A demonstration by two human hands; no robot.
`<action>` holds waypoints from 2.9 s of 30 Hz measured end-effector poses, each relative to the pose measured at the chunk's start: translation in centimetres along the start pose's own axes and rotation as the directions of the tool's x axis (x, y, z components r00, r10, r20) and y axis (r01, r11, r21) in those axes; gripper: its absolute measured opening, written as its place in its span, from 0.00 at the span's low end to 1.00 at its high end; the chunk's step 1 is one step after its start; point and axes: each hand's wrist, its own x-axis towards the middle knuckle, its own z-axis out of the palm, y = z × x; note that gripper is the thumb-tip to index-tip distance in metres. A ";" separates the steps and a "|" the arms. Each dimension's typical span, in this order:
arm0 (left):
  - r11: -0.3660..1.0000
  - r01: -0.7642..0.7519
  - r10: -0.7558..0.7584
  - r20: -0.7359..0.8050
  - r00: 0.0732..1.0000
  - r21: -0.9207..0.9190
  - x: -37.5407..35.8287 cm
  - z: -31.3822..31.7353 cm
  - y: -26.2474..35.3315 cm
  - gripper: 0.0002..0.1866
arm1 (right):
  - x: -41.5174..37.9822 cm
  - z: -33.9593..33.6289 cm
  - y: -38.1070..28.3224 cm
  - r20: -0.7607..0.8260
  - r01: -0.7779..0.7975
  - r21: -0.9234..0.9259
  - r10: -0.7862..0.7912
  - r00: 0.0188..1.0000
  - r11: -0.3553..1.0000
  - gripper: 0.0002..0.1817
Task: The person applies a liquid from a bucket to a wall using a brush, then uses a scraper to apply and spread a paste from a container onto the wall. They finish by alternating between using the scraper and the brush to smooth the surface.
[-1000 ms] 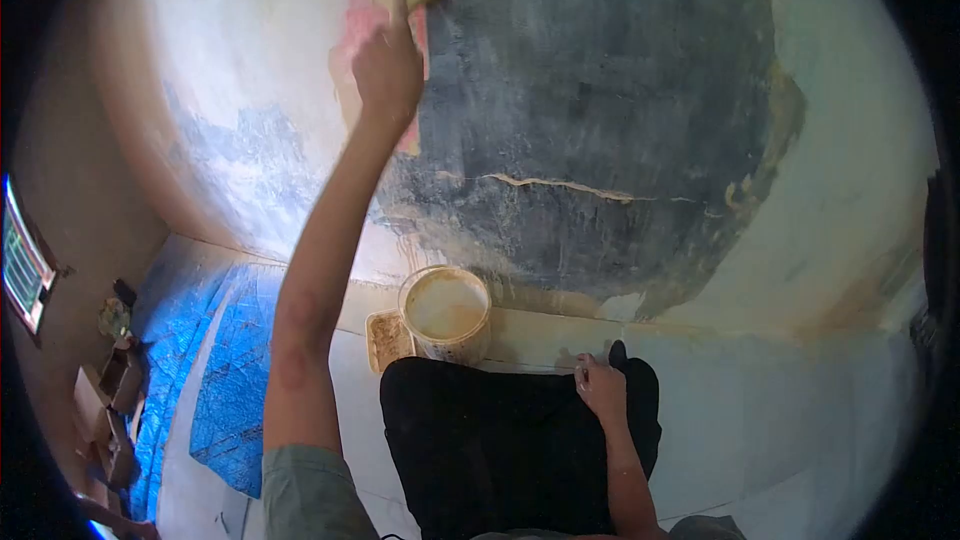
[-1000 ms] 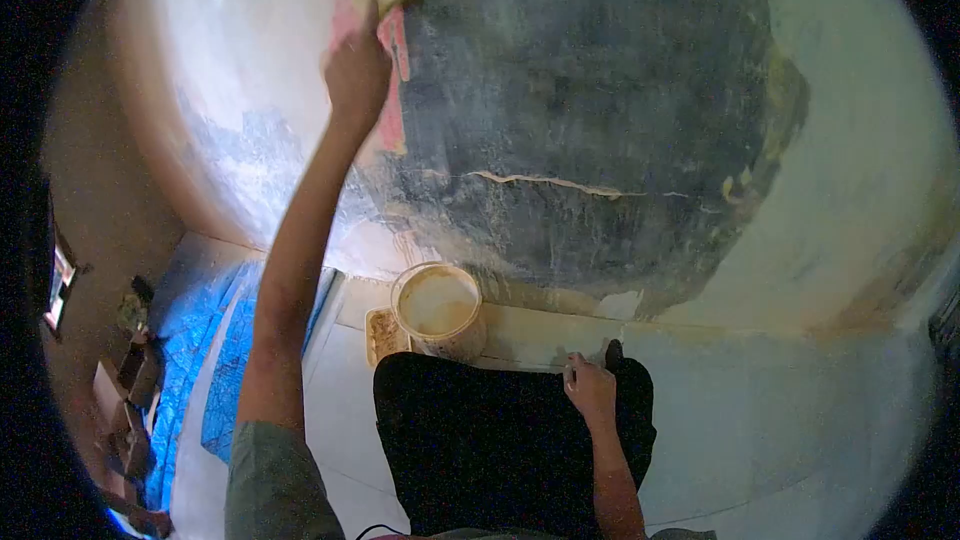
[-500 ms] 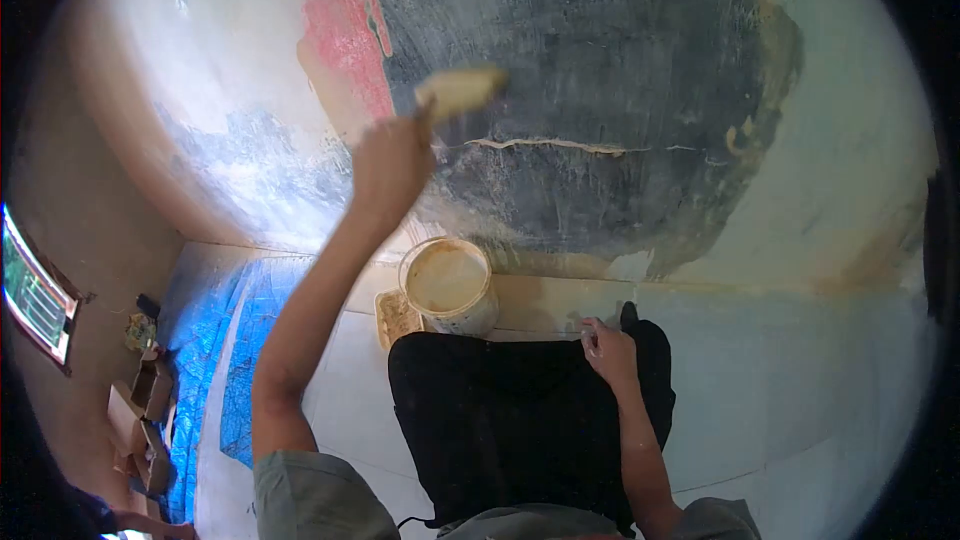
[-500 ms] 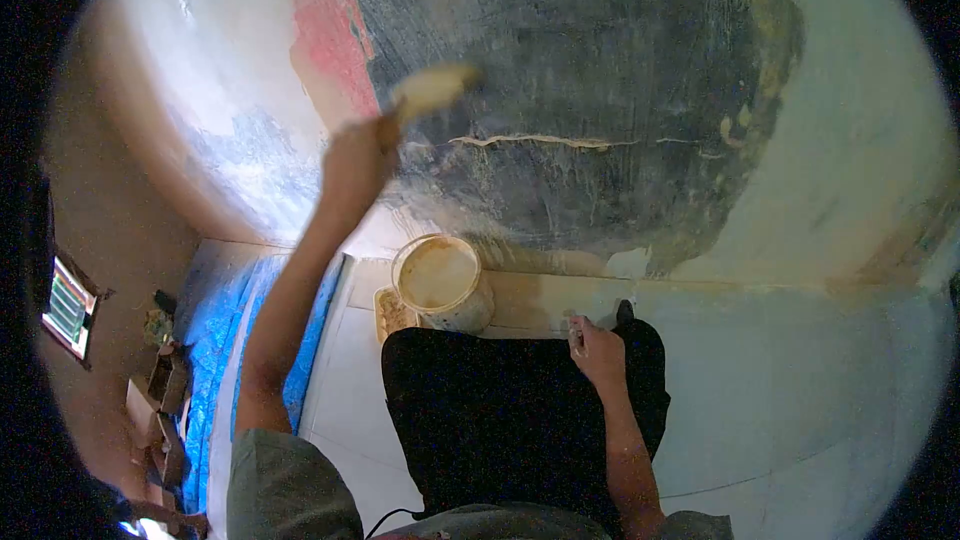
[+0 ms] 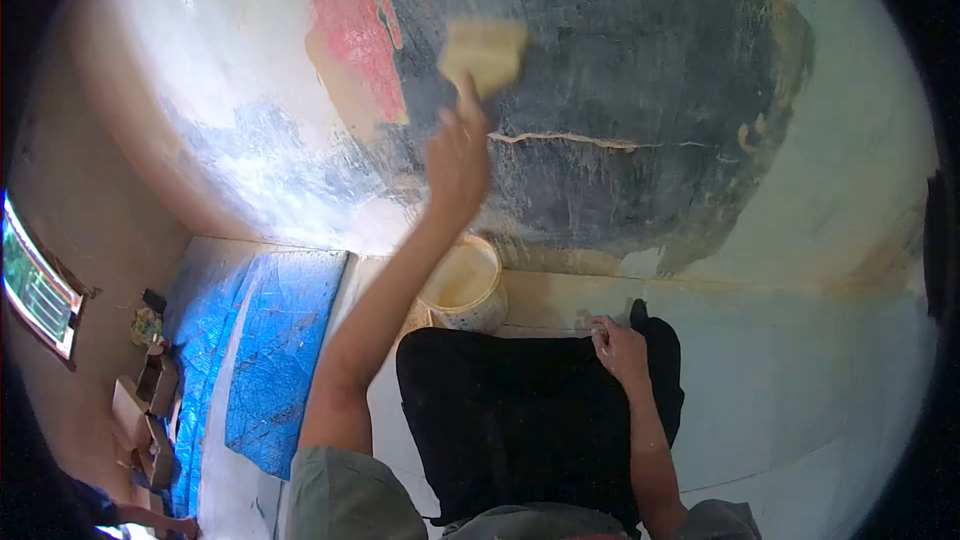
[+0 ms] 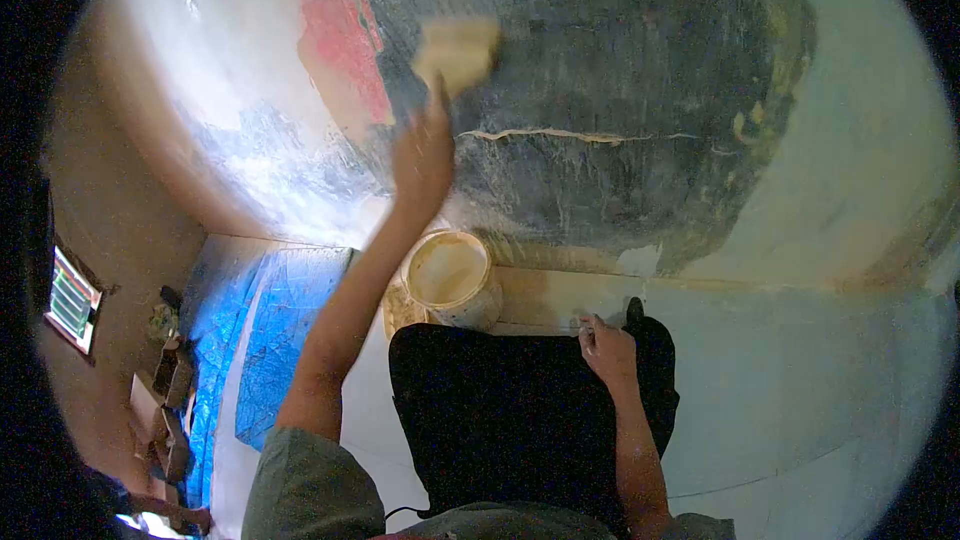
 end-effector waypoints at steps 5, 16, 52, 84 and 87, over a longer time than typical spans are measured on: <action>0.862 -0.203 0.199 -0.057 0.978 -0.464 -13.9 8.6 0.2 0.26 | 0.9 1.5 -0.2 -0.016 -0.011 0.119 0.013 1.000 0.993 0.13; -0.214 0.732 0.071 0.737 0.673 -0.647 -25.5 13.8 10.7 0.20 | 5.1 2.0 -2.9 0.299 -0.370 0.711 0.220 0.929 0.598 0.25; 0.250 0.418 0.359 0.484 0.798 -0.874 -25.5 11.5 7.8 0.36 | 22.7 -24.8 -32.8 -0.530 0.038 -0.583 -0.415 0.739 0.811 0.26; 0.271 0.537 0.393 0.601 0.696 -0.799 -25.9 11.2 7.9 0.34 | 24.0 -20.7 -35.2 -0.502 0.066 -0.747 -0.626 0.596 0.662 0.22; 0.224 0.508 0.365 0.555 0.747 -0.831 -26.2 11.6 7.6 0.34 | 25.6 -14.6 -31.5 -0.530 -0.032 -0.789 -0.654 0.540 0.613 0.23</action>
